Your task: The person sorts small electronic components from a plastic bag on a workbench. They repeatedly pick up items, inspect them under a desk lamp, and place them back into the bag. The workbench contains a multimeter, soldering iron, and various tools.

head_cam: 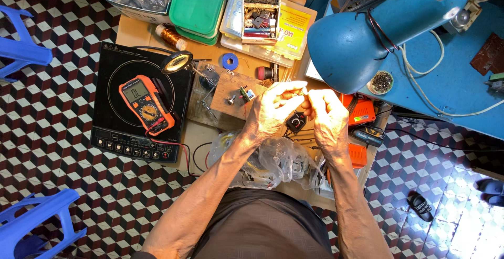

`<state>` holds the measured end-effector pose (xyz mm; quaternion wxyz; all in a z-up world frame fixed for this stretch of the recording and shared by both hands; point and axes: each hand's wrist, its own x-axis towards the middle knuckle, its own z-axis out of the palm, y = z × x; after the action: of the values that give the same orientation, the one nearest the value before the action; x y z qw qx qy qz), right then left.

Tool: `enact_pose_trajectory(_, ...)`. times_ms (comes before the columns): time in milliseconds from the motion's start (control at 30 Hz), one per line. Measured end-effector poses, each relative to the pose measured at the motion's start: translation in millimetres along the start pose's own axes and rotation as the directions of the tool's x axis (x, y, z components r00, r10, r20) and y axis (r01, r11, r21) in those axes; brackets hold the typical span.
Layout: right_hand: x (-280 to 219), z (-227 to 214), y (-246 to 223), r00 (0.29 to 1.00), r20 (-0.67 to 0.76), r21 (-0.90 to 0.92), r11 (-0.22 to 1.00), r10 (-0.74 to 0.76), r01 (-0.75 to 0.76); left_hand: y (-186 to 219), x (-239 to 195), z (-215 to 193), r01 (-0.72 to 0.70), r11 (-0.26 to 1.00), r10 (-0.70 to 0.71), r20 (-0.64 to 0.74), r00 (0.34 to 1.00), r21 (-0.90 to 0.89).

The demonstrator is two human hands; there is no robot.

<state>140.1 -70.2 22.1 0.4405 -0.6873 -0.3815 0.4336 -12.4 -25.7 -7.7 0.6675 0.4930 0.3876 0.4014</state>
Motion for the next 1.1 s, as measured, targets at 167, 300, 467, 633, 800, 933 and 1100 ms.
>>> enact_pose_trajectory(167,1,0,6,0.999,0.036,0.122,0.992,0.033,-0.037,4,-1,0,-0.048,0.994,0.049,-0.004,0.999,0.099)
enact_pose_trajectory(300,-1,-2,7,0.979,0.156,0.444,0.876,0.132,-0.189,15,-2,5,0.008,0.990,-0.005,0.022,1.000,-0.143)
enact_pose_trajectory(467,-2,-3,9,0.913,0.348,0.690,0.602,0.211,-0.402,31,-10,7,0.142,0.984,-0.142,0.015,0.990,-0.107)
enact_pose_trajectory(633,0,-4,14,0.888,0.421,0.724,0.522,0.183,-0.451,36,-11,5,-0.031,0.999,0.031,0.008,0.999,-0.019)
enact_pose_trajectory(800,-3,-5,18,0.888,0.438,0.733,0.517,0.138,-0.442,34,-11,6,0.086,0.989,-0.086,0.000,0.996,-0.120)
enact_pose_trajectory(933,-6,-6,20,0.919,0.374,0.768,0.514,0.124,-0.382,29,-10,5,0.104,0.987,-0.106,-0.005,0.994,-0.124)
enact_pose_trajectory(1100,-7,-11,23,0.952,0.272,0.651,0.703,0.137,-0.287,17,-7,4,0.098,0.973,-0.102,-0.005,0.995,-0.211)
